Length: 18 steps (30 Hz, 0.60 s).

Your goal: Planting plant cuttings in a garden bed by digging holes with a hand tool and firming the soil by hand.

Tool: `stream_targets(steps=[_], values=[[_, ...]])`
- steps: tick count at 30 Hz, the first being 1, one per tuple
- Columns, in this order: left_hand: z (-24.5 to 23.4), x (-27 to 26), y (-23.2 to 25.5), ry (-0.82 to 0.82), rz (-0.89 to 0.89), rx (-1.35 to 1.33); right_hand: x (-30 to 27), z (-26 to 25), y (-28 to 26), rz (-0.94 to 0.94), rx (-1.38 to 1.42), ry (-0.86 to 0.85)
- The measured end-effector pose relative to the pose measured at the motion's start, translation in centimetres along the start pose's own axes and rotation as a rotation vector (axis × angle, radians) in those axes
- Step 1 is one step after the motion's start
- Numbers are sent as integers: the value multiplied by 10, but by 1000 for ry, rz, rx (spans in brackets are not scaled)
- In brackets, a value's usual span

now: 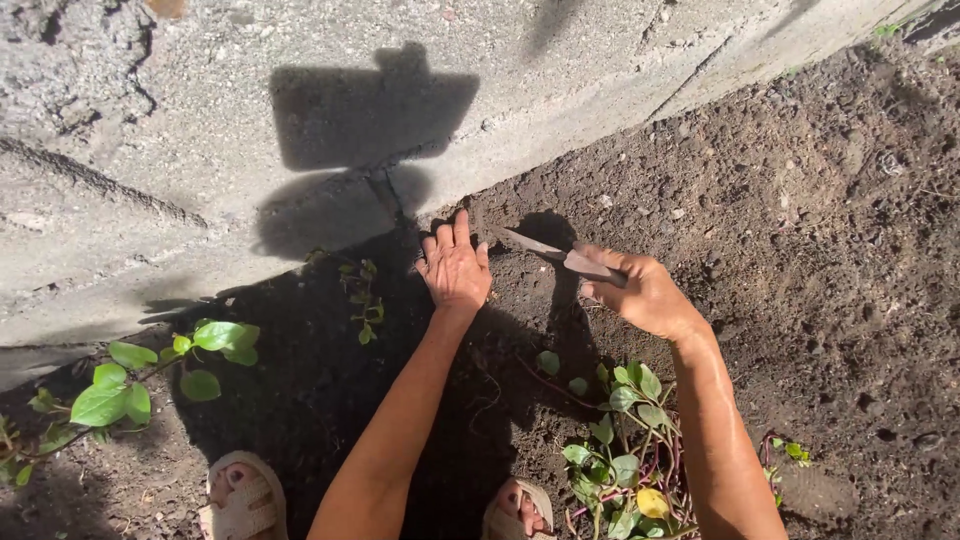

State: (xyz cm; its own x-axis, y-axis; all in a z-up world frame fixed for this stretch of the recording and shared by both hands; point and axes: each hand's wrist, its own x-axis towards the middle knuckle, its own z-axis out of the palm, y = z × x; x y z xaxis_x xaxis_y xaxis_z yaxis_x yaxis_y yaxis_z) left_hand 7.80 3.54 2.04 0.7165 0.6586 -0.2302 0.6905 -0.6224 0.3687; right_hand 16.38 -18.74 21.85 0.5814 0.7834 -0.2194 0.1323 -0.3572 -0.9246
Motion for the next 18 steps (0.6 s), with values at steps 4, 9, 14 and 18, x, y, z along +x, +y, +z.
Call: stream_targets(steps=[4, 9, 14, 18], values=[[21, 15, -16, 138, -29, -118, -23, -24, -79, -24, -322, 28], [27, 17, -32, 455, 56, -341, 19, 18, -47, 195, -776, -83], [5, -8, -26, 411, 173, -383, 50, 61, -44, 199, -1168, -288], [-7, -7, -33, 288, 175, -456, 28, 41, 9, 210, -826, -217]])
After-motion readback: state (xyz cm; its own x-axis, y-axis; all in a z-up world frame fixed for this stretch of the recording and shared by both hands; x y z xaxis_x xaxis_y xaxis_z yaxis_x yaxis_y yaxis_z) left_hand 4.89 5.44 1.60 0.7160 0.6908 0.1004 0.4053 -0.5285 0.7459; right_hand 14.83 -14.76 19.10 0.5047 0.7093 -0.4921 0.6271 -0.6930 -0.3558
